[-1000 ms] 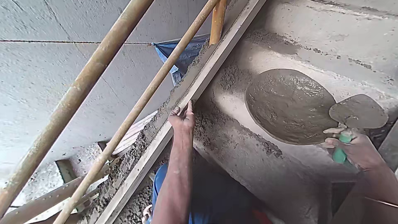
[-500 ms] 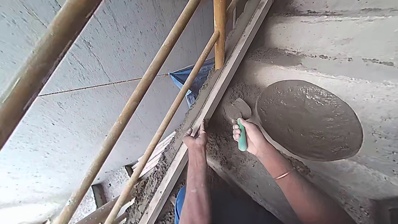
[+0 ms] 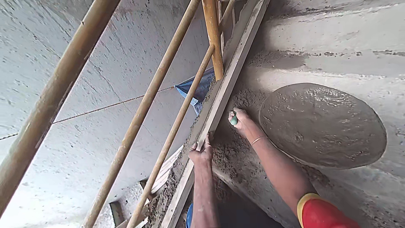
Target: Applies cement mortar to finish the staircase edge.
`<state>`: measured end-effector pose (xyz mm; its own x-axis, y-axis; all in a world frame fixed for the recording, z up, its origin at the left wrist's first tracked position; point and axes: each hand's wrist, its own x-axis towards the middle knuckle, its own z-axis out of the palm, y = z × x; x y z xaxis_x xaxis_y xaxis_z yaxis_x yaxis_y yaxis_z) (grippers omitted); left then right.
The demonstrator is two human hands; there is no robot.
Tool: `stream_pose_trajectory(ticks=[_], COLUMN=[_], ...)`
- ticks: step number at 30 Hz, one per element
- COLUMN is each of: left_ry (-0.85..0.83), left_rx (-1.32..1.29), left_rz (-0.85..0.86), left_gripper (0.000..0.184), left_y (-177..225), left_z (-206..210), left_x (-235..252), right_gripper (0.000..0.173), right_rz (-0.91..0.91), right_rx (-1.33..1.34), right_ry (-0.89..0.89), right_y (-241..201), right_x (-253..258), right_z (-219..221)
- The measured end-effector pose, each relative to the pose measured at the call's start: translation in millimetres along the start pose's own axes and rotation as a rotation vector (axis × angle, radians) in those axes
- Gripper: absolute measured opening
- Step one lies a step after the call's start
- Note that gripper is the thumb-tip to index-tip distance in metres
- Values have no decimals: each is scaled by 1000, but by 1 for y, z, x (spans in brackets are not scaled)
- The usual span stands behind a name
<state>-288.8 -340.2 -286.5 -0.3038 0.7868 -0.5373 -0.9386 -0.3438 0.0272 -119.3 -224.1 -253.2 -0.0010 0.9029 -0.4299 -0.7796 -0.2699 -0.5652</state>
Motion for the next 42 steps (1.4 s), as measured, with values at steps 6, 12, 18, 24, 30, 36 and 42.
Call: stream_pose_trajectory(ticks=[6,12,18,24,30,36,42], left_ry=[-40,-39,-44,-47,-59,-114,-117], left_rx=[29,66,75,80,88,186,202], left_rz=[-16,-19,-22,-35,-22,-32,0], left_gripper=[52,54,54,53,55,66,64], left_y=[1,1,1,1,2,1,1], left_z=[-5,-4,-6,-5,-7,-10,-9], left_x=[10,8,5,6,10,11,6], right_gripper=[22,31,33,21,21,19,30], right_rz=[23,-134,-28,-190,-144,-151,-433], right_rx=[218,612,299,335,235,477,566], right_ry=[-128,-375,-148,165,34,-123,-443], right_y=[-20,-62,1,-1,-28,-45,-61], right_x=[-20,-77,-69,-45,66,21,-50], right_z=[-3,-17,-6,3,17,7,0])
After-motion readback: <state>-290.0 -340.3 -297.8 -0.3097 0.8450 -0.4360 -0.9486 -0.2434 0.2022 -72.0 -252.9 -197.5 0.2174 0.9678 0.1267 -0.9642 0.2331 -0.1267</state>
